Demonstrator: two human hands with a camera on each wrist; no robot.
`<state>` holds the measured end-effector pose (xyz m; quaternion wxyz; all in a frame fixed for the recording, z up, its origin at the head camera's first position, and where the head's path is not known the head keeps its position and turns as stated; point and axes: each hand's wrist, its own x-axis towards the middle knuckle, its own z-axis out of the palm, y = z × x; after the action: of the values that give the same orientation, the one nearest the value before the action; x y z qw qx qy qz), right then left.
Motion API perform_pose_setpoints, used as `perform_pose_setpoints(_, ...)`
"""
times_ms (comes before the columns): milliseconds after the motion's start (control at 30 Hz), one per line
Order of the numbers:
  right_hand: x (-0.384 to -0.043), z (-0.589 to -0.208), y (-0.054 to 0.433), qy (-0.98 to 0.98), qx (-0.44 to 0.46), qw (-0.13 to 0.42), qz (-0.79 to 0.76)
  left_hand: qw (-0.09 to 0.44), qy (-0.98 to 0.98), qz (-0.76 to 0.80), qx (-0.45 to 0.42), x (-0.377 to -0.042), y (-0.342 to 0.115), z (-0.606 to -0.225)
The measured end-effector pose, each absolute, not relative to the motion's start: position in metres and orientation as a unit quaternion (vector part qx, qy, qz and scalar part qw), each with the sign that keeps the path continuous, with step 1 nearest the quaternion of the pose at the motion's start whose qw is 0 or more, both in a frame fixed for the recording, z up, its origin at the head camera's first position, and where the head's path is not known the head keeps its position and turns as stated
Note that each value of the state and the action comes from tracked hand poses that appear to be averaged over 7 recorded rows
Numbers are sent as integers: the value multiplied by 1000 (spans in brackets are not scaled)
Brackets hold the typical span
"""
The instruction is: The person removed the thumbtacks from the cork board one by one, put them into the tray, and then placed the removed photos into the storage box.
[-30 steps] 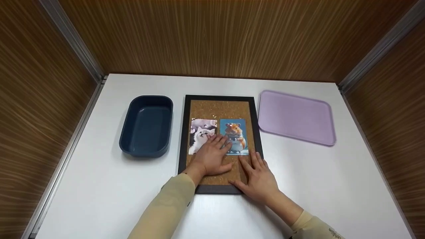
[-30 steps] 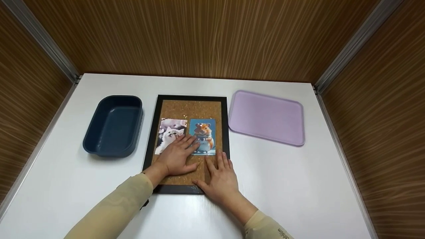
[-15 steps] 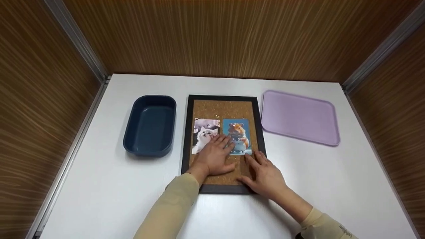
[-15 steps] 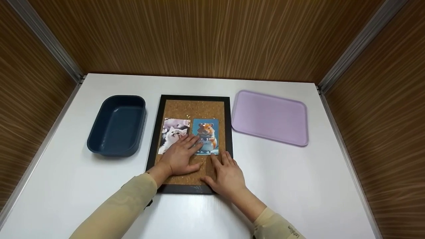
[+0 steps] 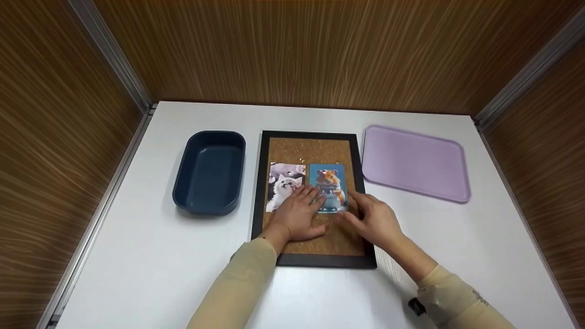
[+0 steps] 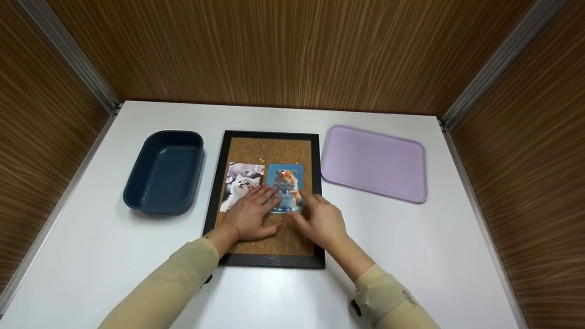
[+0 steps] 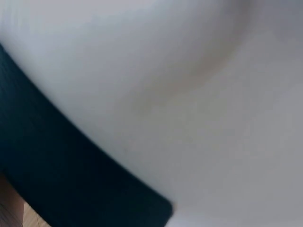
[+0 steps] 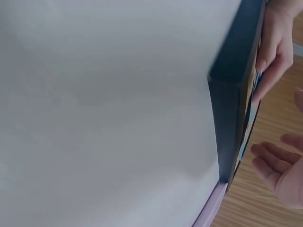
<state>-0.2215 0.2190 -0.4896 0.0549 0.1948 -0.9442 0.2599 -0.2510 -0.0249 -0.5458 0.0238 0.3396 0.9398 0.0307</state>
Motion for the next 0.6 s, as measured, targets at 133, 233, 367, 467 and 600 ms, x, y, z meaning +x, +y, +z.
perform_pose_setpoints(133, -240, -489, 220, -933, 197, 60, 296, 27, 941, 25, 338, -252, -24, -546)
perform_pose_setpoints(233, -253, -491, 220, -923, 188, 51, 333, 34, 941, 26, 336, -251, -24, -546)
perform_pose_setpoints(367, -271, -495, 221, -913, 164, 32, 372, 36, 941, 30, 336, -251, -24, -546)
perform_pose_setpoints(467, -284, -496, 222, -907, 143, 20, 397, 34, 940, 34, 338, -252, -24, -545)
perform_pose_setpoints(600, -300, -499, 220, -893, 124, 6, 432, 34, 940, 36, 339, -252, -25, -546)
